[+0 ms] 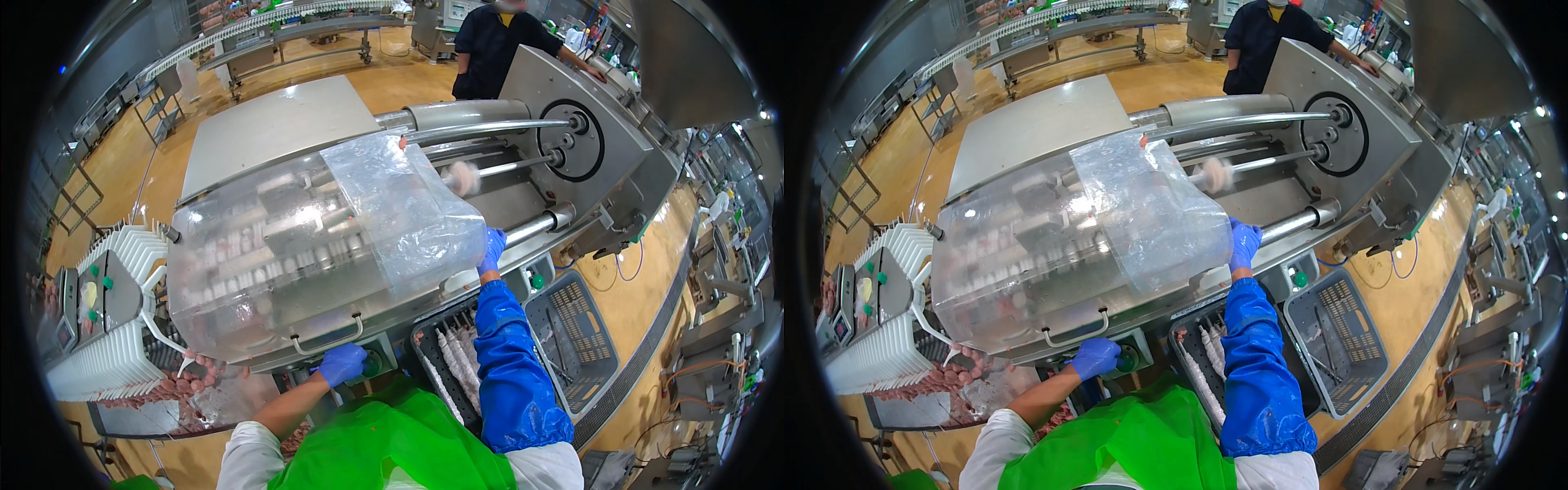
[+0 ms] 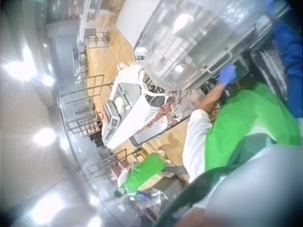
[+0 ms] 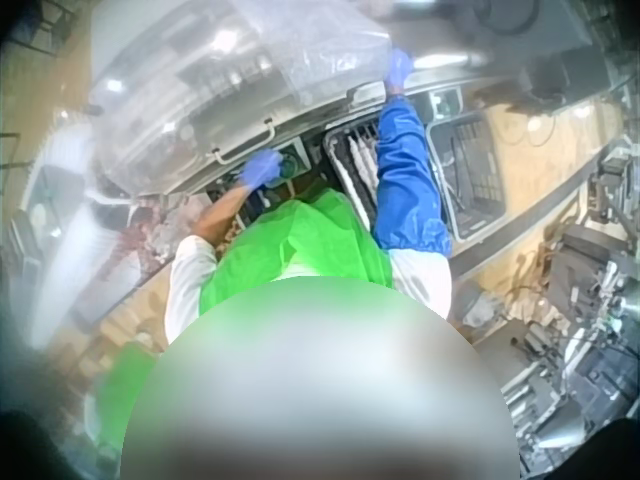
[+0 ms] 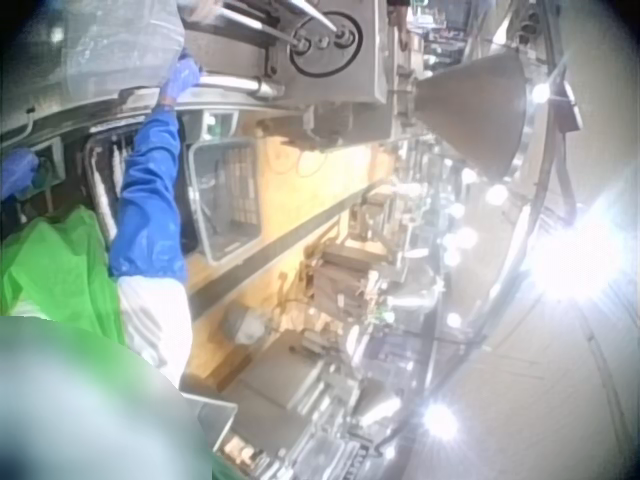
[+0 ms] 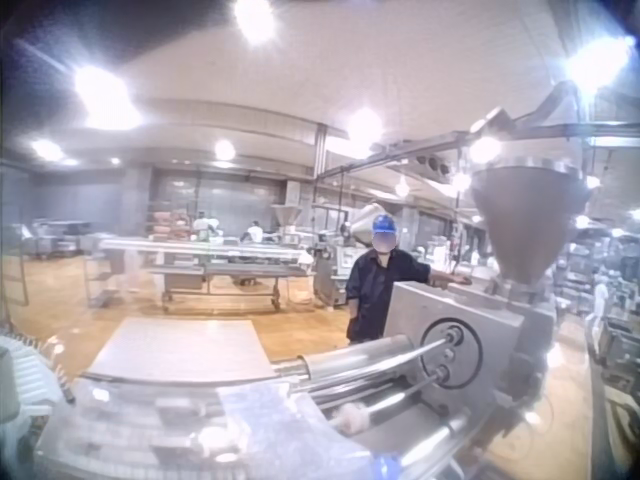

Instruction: The person operates a sausage-filling machine in a food processing plant. They load ground meat into the machine, guide the casing onto the nozzle, and collect the formed sausages into a basket. The person also adjusts machine components and interacts with a supervisor.

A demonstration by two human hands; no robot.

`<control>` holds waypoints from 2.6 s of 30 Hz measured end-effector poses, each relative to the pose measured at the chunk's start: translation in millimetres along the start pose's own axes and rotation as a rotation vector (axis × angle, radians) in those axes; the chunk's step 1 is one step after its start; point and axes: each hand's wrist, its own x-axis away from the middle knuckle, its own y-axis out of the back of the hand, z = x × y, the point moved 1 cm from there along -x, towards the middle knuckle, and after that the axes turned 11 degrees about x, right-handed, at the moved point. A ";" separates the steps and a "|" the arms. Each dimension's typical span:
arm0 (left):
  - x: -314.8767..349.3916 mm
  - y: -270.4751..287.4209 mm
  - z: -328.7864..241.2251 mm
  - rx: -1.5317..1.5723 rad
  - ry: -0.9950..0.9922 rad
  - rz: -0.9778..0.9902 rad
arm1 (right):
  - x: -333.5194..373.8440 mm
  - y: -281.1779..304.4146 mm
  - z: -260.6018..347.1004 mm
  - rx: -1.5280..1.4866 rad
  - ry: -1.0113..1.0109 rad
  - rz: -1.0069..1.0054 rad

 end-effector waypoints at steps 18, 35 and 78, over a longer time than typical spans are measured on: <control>-4.6 -8.0 6.6 -0.005 -0.029 -0.059 | 2.8 11.9 3.9 0.032 0.054 -0.022; 0.7 5.1 -5.2 -0.002 0.009 0.012 | -0.2 -14.4 -8.3 -0.057 0.027 -0.044; -4.7 -2.2 -0.9 -0.007 0.022 -0.020 | 7.5 59.1 41.7 0.166 0.028 0.023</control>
